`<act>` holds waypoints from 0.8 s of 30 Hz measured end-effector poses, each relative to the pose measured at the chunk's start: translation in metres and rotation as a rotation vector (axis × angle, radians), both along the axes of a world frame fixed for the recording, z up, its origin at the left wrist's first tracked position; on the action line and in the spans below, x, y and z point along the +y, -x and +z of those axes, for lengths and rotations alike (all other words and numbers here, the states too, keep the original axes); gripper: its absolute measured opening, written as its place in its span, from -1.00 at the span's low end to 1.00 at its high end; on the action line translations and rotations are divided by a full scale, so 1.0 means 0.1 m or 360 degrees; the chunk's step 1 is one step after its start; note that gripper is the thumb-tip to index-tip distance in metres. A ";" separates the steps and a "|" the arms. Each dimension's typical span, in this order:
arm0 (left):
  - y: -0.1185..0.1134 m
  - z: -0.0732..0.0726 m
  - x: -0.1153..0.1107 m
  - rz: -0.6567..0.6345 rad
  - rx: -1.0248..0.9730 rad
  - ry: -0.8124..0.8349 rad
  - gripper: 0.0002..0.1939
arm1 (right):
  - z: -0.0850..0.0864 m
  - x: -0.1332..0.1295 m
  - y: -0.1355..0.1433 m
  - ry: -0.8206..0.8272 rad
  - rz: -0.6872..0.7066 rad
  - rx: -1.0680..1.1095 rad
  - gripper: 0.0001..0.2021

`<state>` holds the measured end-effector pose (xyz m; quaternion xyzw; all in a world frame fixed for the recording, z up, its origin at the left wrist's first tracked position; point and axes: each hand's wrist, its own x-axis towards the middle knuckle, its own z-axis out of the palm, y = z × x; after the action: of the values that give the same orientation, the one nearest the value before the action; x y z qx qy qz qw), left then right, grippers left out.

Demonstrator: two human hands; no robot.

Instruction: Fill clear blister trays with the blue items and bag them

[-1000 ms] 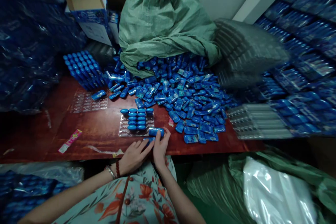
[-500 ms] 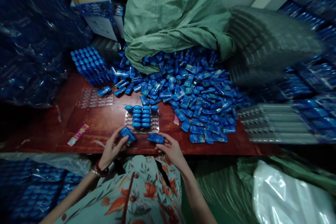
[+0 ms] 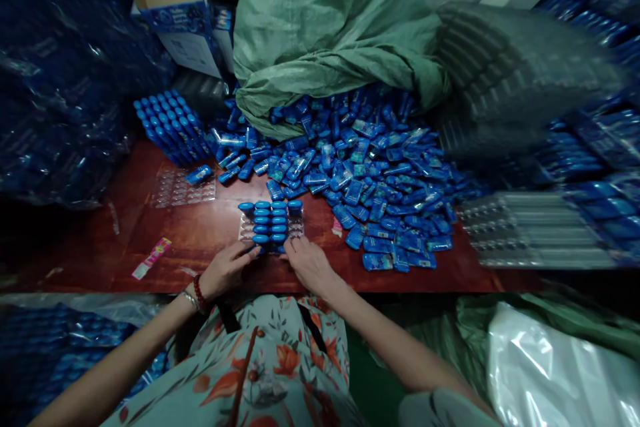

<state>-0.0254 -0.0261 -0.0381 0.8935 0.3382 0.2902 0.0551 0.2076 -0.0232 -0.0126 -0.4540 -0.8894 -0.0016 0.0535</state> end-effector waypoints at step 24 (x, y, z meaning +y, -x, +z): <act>-0.08 -0.17 0.02 0.0207 -0.0322 0.0311 -0.48 | 0.07 0.30 0.08 -0.0008 0.0438 -0.0052 -0.75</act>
<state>-0.0174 -0.0240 -0.0554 0.8263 0.4146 0.3475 0.1567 0.2001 0.0069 -0.0054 -0.3276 -0.9440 -0.0039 0.0400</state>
